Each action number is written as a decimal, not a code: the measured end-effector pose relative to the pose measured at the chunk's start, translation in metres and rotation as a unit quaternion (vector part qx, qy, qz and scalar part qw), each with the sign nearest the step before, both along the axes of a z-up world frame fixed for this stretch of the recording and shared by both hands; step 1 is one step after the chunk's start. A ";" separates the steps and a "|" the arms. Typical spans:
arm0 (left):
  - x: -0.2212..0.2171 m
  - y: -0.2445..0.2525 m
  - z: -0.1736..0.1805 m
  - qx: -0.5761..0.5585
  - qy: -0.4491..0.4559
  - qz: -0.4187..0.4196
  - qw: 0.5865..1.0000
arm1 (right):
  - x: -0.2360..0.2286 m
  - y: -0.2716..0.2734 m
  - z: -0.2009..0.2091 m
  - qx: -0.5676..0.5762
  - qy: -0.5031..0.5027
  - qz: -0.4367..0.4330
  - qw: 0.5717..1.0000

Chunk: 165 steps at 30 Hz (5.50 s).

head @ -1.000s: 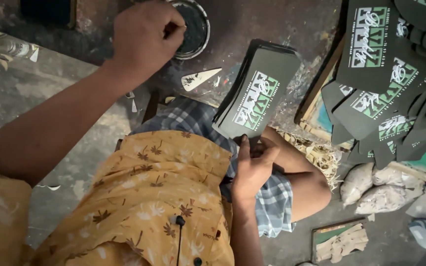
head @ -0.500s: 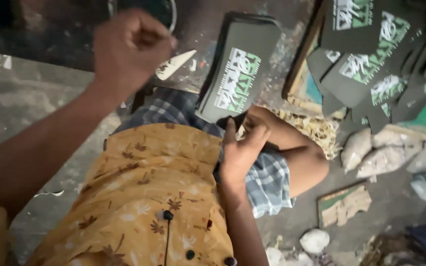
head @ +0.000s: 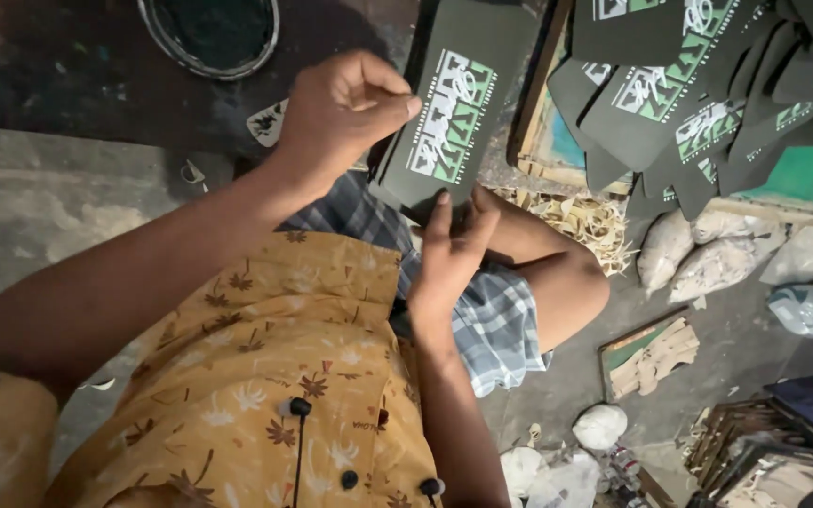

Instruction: The person sits on the floor and paints a green design onto a dark rectangular sign using a small brush. They repeatedly dip the brush into a paint container to apply the color to the sign's surface.

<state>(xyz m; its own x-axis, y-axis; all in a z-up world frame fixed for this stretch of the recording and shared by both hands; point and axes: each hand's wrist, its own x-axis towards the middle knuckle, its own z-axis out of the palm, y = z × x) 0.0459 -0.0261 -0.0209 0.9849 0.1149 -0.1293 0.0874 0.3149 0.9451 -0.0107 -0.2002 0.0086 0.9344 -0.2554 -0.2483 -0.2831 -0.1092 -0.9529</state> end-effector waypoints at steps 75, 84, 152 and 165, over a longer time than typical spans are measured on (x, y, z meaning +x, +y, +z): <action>0.015 0.001 0.012 0.395 -0.239 0.002 0.887 | 0.013 -0.008 0.011 -0.250 -0.038 0.156 0.955; 0.010 0.041 0.022 0.444 -0.256 -0.001 0.859 | 0.014 -0.012 0.014 -0.268 -0.057 0.178 0.945; 0.052 0.001 -0.010 0.253 -0.248 -0.028 0.935 | 0.014 -0.010 0.012 -0.235 -0.044 0.174 0.955; 0.070 -0.030 -0.003 0.366 -0.257 0.015 0.894 | 0.011 -0.013 0.005 -0.257 -0.080 0.189 0.944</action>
